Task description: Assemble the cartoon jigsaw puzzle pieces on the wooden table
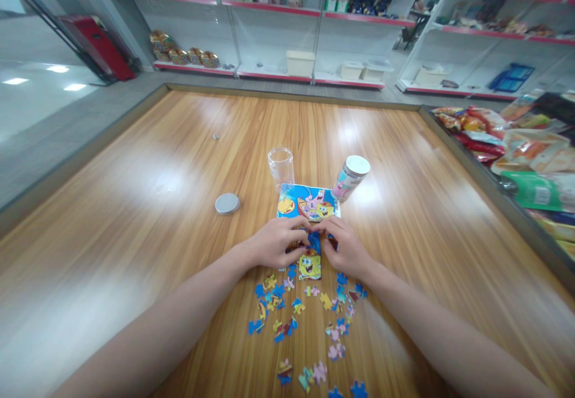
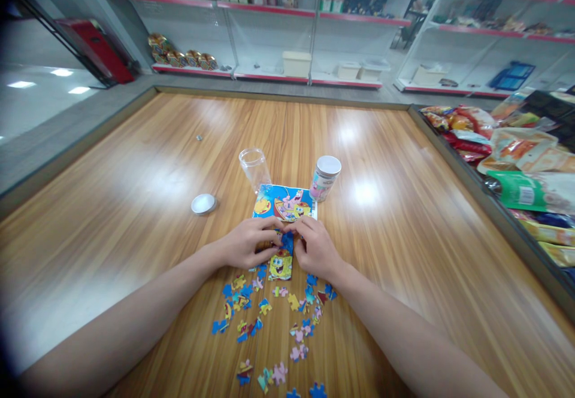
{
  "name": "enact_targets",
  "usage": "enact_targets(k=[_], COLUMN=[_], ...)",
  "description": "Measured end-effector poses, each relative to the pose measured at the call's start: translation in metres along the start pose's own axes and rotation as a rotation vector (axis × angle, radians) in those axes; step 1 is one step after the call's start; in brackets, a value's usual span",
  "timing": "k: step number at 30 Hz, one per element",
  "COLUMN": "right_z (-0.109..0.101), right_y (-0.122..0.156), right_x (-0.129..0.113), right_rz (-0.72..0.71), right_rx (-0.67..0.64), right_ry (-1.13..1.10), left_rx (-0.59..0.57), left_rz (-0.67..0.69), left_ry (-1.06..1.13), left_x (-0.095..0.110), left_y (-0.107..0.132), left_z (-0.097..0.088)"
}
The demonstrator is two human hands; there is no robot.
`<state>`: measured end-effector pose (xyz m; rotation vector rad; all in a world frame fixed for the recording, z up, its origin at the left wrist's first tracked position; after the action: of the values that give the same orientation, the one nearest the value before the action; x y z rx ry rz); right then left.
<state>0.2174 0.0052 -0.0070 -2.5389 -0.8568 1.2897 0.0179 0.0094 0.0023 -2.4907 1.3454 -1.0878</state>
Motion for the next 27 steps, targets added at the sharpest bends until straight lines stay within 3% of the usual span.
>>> enact_targets(k=[27], right_z=[-0.0012], right_y=[-0.0023], right_x=[-0.0040], right_rz=[-0.007], right_rx=[-0.010], right_ry=[0.014], left_rx=[0.017], left_rz=[0.000], left_ry=[0.010], left_x=[0.0017], left_y=[-0.0014], left_z=[-0.0018])
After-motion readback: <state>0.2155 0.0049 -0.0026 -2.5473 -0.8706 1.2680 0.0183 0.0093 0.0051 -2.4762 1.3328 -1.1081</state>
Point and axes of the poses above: each hand's wrist, its own y-axis away from the middle knuckle, its own z-axis out of the palm, x = y × z, the point moved 3 cm from there along -y, towards the middle knuckle, and after that the axes turned 7 degrees about x, right-handed, at the moved point
